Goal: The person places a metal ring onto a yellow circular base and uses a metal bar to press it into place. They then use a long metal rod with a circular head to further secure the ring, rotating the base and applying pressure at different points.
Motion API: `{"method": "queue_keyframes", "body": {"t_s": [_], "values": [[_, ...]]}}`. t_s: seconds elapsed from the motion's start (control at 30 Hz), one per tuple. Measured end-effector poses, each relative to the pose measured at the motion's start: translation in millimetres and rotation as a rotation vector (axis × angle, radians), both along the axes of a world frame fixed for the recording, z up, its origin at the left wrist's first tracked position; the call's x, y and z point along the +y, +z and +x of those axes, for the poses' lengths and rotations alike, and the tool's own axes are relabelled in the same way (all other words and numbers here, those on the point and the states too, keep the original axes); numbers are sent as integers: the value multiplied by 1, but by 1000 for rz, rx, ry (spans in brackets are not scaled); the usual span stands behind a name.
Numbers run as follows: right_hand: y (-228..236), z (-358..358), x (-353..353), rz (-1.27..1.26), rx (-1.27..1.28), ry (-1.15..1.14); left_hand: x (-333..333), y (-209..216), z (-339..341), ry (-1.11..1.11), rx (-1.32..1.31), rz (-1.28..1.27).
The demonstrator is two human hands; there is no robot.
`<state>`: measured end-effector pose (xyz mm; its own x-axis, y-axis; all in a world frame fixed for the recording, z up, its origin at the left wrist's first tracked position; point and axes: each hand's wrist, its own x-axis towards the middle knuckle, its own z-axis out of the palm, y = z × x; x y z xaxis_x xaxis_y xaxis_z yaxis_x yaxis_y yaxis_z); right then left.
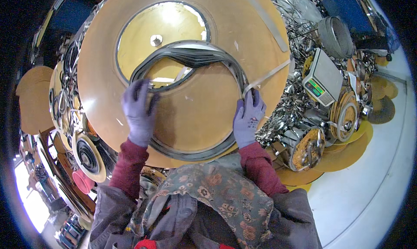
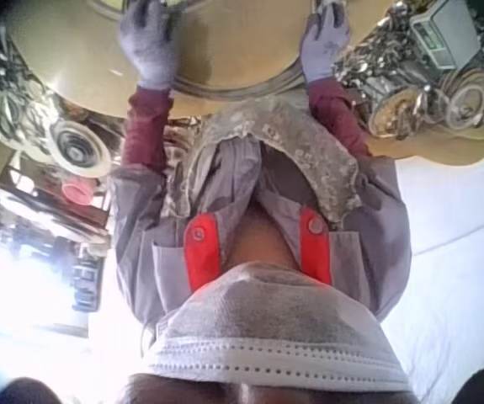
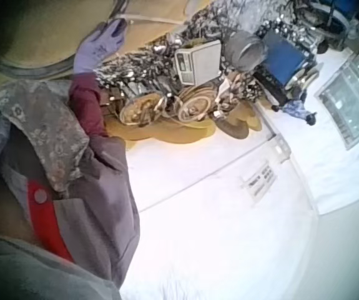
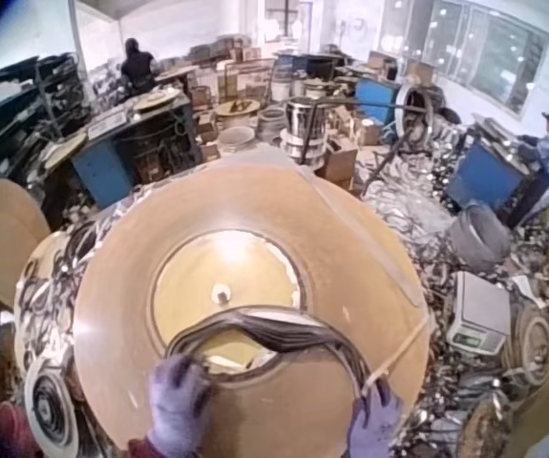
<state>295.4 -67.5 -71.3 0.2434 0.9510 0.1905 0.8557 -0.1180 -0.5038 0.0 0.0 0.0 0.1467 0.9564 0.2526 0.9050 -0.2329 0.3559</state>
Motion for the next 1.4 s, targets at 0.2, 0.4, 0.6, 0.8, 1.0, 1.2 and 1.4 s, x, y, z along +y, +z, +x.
{"method": "queue_keyframes", "body": {"t_s": [0.2,0.4,0.6,0.8,1.0,1.2,1.4], "values": [[4,21,25,5,-19,78,78,-8,118,-438,67,90],[9,33,39,-65,139,46,111,-33,142,-610,159,93],[8,31,59,80,208,32,118,-43,140,-665,-26,75],[22,40,83,-15,323,94,121,-39,139,-679,-62,37],[8,45,104,51,349,155,130,-40,136,-726,-190,-33],[19,45,116,-8,350,222,139,-27,137,-735,-125,-43],[19,44,132,-20,495,270,124,-22,125,-648,-30,-55]]}}
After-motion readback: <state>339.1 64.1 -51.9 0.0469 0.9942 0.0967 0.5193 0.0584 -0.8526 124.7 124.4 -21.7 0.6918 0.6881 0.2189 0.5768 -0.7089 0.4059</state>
